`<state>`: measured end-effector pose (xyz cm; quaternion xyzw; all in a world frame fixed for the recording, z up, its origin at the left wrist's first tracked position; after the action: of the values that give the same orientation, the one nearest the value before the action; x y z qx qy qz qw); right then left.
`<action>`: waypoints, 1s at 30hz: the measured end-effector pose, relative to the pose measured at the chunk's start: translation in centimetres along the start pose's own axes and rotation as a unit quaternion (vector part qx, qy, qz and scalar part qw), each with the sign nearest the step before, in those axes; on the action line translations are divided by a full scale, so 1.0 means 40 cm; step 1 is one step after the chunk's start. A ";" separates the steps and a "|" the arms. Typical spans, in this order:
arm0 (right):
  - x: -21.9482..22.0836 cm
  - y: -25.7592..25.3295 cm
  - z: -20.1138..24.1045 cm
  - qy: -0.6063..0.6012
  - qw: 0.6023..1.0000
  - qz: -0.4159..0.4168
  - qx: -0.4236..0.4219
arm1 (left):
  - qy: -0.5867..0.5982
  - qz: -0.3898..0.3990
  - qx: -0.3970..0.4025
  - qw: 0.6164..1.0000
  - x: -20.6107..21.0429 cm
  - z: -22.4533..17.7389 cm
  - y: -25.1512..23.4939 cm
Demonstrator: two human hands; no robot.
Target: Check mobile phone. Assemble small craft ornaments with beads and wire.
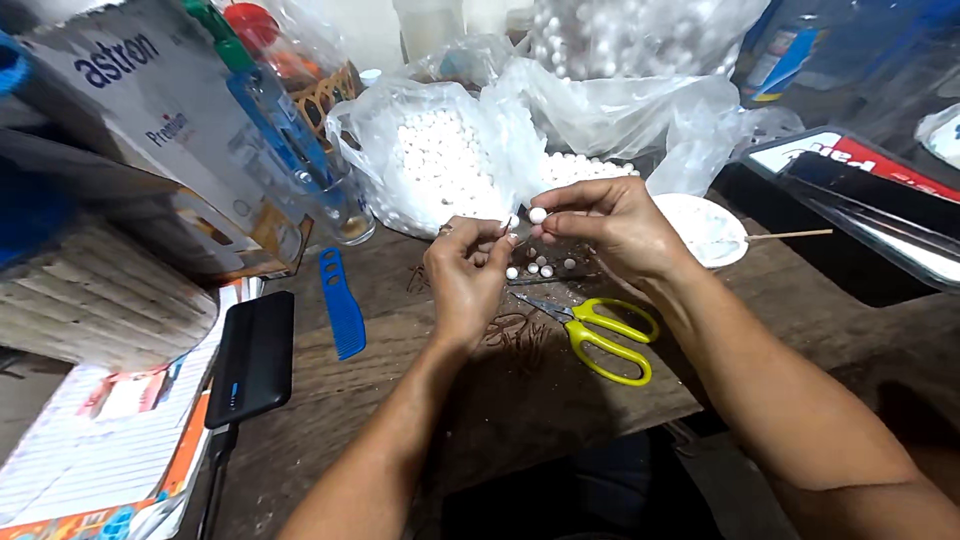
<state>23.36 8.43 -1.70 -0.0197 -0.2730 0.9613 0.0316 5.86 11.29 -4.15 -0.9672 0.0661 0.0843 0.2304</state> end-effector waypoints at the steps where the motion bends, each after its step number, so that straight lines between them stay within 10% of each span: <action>1: 0.001 -0.001 -0.005 -0.036 0.999 -0.013 0.024 | 0.006 -0.001 0.007 1.000 -0.001 -0.001 0.000; 30: -0.006 -0.002 -0.030 -0.180 0.980 -0.011 0.090 | 0.019 -0.017 0.034 0.999 0.004 0.000 0.001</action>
<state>23.65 9.09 -2.66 0.1590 -0.1866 0.9694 -0.0060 6.02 11.25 -4.18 -0.9612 0.0565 0.0598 0.2634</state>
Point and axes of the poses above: each hand's wrist, its own y-axis away from the middle knuckle, its own x-axis out of the palm, z = x × y, the point moved 3 cm from there along -y, towards the middle knuckle, and after that the axes turned 12 degrees about -x, right-handed, at the moved point
